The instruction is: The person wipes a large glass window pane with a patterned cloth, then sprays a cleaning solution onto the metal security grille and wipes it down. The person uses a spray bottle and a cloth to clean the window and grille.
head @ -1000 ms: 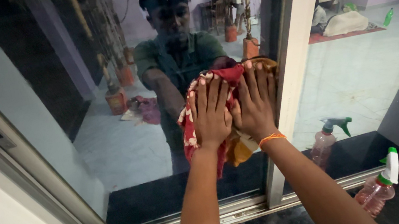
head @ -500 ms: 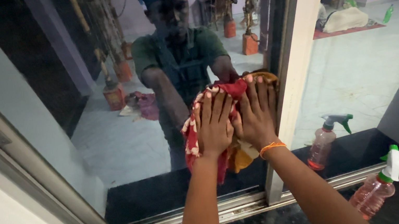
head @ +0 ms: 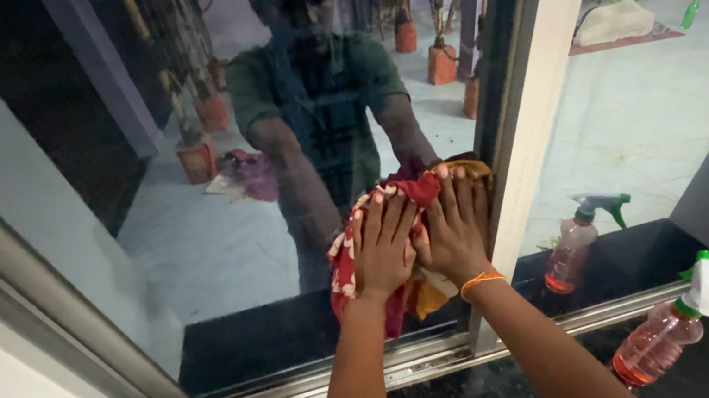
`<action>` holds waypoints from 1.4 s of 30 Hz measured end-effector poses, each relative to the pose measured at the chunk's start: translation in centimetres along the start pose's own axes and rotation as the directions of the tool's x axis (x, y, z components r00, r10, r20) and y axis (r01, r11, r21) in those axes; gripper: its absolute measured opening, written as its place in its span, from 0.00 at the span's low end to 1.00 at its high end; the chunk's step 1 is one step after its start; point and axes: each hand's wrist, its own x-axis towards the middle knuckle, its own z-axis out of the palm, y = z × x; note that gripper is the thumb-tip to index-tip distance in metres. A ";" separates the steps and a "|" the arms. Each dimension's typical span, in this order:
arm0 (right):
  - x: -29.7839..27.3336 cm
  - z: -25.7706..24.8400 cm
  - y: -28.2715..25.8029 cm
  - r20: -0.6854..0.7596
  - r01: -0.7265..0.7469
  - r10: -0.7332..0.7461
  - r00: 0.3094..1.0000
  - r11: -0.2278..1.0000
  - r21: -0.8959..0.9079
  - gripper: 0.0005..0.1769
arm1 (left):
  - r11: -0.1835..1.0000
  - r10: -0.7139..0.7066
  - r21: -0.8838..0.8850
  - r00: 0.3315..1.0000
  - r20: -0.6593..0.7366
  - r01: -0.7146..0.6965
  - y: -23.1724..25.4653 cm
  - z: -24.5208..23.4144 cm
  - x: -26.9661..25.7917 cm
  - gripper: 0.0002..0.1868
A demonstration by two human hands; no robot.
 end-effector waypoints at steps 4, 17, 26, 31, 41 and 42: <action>-2.0 1.4 -0.1 -0.009 -0.019 0.019 1.000 1.000 -0.004 0.38 | 0.999 0.018 0.029 1.000 0.013 -0.018 -0.1 1.3 -2.1 0.32; -10.5 6.4 0.2 0.043 -0.022 0.024 0.999 0.999 -0.045 0.41 | 0.998 0.056 -0.026 0.991 0.121 -0.054 -0.3 7.0 -10.3 0.32; -16.1 8.7 -0.1 0.084 -0.004 0.006 0.996 1.000 -0.029 0.41 | 0.996 0.079 0.010 0.972 0.220 -0.084 -0.4 10.8 -17.0 0.32; -17.7 10.0 0.2 0.057 0.033 -0.031 0.998 0.999 -0.040 0.40 | 0.991 0.130 -0.011 0.954 0.270 -0.132 -0.7 12.1 -18.9 0.32; -23.6 12.3 0.1 0.185 0.019 -0.015 0.983 1.000 -0.018 0.45 | 0.977 0.213 -0.066 0.900 0.381 -0.203 -1.6 15.2 -24.1 0.31; -24.2 12.7 0.1 0.176 0.017 -0.013 0.984 1.000 -0.017 0.45 | 0.975 0.220 -0.077 0.894 0.390 -0.207 -1.6 15.6 -24.6 0.31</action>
